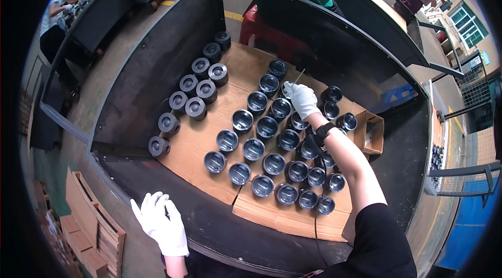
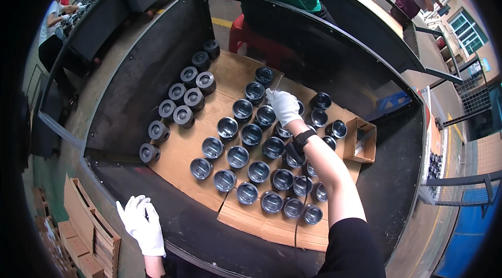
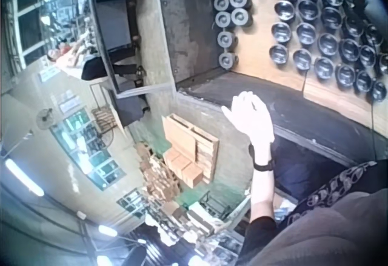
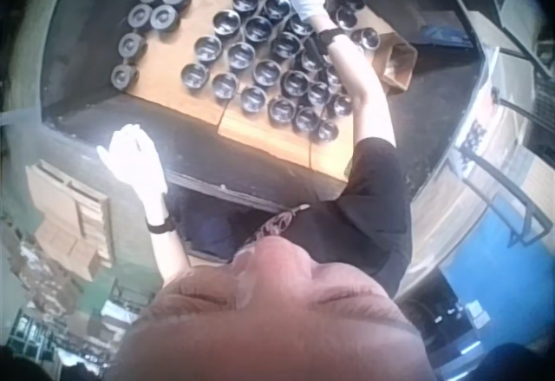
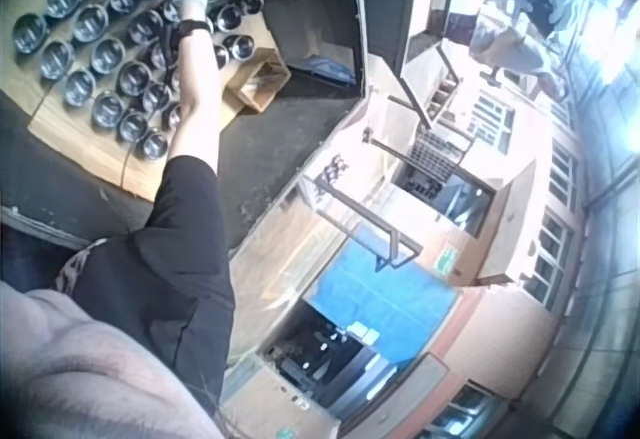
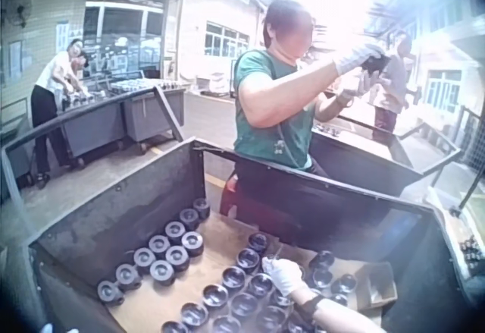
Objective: Inspecting and cleaning cylindrical metal parts using a handheld air nozzle inside a large metal cart.
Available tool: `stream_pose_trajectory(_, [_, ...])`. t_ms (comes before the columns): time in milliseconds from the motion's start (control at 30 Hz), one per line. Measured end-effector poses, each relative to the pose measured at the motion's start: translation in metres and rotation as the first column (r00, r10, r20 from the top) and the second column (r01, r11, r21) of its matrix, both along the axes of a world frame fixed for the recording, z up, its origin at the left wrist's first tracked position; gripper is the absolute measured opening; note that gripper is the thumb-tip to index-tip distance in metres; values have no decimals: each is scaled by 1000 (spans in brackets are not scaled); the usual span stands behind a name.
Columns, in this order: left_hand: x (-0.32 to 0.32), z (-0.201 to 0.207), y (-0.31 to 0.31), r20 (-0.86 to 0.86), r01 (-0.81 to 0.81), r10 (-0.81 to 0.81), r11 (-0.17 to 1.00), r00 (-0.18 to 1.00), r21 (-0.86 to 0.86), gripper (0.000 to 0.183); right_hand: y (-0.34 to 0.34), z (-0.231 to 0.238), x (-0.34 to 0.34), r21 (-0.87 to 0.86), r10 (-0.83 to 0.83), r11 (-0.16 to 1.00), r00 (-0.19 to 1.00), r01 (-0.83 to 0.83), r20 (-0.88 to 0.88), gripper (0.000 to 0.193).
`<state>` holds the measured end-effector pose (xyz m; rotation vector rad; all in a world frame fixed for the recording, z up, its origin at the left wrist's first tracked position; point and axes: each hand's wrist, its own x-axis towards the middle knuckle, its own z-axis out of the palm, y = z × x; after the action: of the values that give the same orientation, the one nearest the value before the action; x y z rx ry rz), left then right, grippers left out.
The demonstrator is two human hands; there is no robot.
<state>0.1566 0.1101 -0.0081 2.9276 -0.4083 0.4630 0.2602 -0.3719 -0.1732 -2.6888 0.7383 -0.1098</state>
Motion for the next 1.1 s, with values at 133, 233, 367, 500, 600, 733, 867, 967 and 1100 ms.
stream_pose_trajectory(133, [0, -1, -1, 23, 9, -8, 1000, 1000, -25, 8, -14, -25, 1, 35, 52, 998, 998, -53, 30, 38])
stream_pose_trajectory(233, [0, -3, -1, 13, 16, -16, 1000, 1000, -15, 8, -10, -23, 0, 8, 77, 997, 997, -77, 13, 40])
stream_pose_trajectory(367, [-1, 0, -4, 13, 19, -19, 999, 1000, -33, 8, -14, -8, -29, -26, -26, 999, 980, 31, 197, 42])
stream_pose_trajectory(500, [-1, 0, 1, 23, 1, -1, 1000, 1000, -14, 8, -4, -9, -60, 116, -25, 993, 974, -1, 225, 41])
stream_pose_trajectory(600, [0, -1, 1, 31, 21, -21, 1000, 999, -3, 9, -5, -13, -69, 163, -42, 987, 959, -4, 280, 43])
stream_pose_trajectory(733, [0, -3, 3, 37, 14, -14, 1000, 999, 6, 8, -1, -24, -68, 21, -2, 1000, 989, -2, 149, 44])
stream_pose_trajectory(867, [-1, -1, 1, 47, 19, -19, 1000, 999, -7, 8, 10, -23, -62, -53, 17, 999, 981, -7, 195, 43])
stream_pose_trajectory(967, [0, 1, -3, 38, 17, -17, 1000, 999, -16, 6, 20, -10, -56, -87, 45, 996, 943, -17, 330, 25])
stream_pose_trajectory(1100, [1, 2, -1, 50, 19, -18, 1000, 999, -8, 6, 53, -15, -53, -55, 251, 963, 811, -262, 528, 24])
